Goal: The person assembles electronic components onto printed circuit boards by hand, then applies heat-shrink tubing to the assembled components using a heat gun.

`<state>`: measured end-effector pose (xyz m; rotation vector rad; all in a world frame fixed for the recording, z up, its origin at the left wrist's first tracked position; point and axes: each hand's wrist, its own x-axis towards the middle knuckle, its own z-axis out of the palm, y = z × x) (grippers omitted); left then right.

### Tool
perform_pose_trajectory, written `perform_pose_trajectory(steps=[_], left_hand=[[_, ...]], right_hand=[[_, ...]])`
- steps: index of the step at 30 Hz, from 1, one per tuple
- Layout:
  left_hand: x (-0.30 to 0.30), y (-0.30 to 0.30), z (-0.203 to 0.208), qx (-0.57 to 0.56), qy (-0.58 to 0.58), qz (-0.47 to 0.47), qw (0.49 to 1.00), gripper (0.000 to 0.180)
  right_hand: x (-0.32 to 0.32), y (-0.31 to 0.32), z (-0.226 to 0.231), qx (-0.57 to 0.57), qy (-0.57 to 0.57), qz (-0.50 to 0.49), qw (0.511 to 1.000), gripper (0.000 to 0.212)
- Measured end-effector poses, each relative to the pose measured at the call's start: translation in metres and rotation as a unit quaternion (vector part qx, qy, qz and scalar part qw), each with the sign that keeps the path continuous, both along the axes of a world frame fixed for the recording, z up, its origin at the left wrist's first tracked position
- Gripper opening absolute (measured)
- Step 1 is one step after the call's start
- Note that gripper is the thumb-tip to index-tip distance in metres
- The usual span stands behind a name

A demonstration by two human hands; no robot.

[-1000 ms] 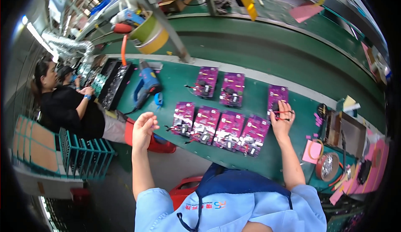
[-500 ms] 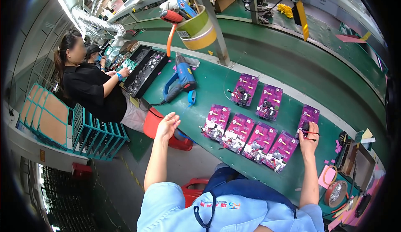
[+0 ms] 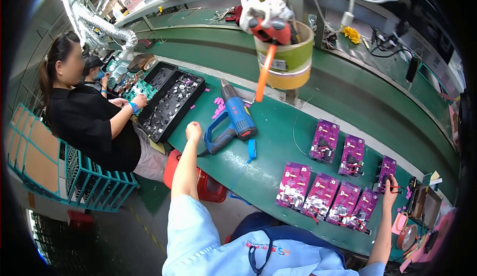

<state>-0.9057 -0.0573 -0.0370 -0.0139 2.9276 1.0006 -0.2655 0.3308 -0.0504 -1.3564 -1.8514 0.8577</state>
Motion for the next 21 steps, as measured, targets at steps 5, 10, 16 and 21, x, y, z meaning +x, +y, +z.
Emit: perform_pose_trajectory(steps=[5, 10, 16, 21], left_hand=[[-0.036, 0.026, -0.018, 0.091, -0.023, -0.197, 0.976, 0.043], [-0.008, 0.04, 0.02, 0.034, 0.191, -0.274, 0.942, 0.037], [0.068, 0.005, 0.029, 0.093, 0.04, -0.394, 0.913, 0.039], [0.091, 0.03, 0.019, -0.052, 0.143, -0.426, 0.892, 0.065]], right_hand=[[-0.01, -0.017, -0.003, 0.078, -0.049, 0.015, 0.996, 0.053], [-0.008, -0.022, 0.002, 0.155, -0.107, 0.057, 0.98, 0.058], [-0.037, -0.035, 0.024, 0.089, -0.217, -0.058, 0.97, 0.078], [-0.052, -0.046, 0.03, -0.007, -0.309, -0.191, 0.932, 0.095]])
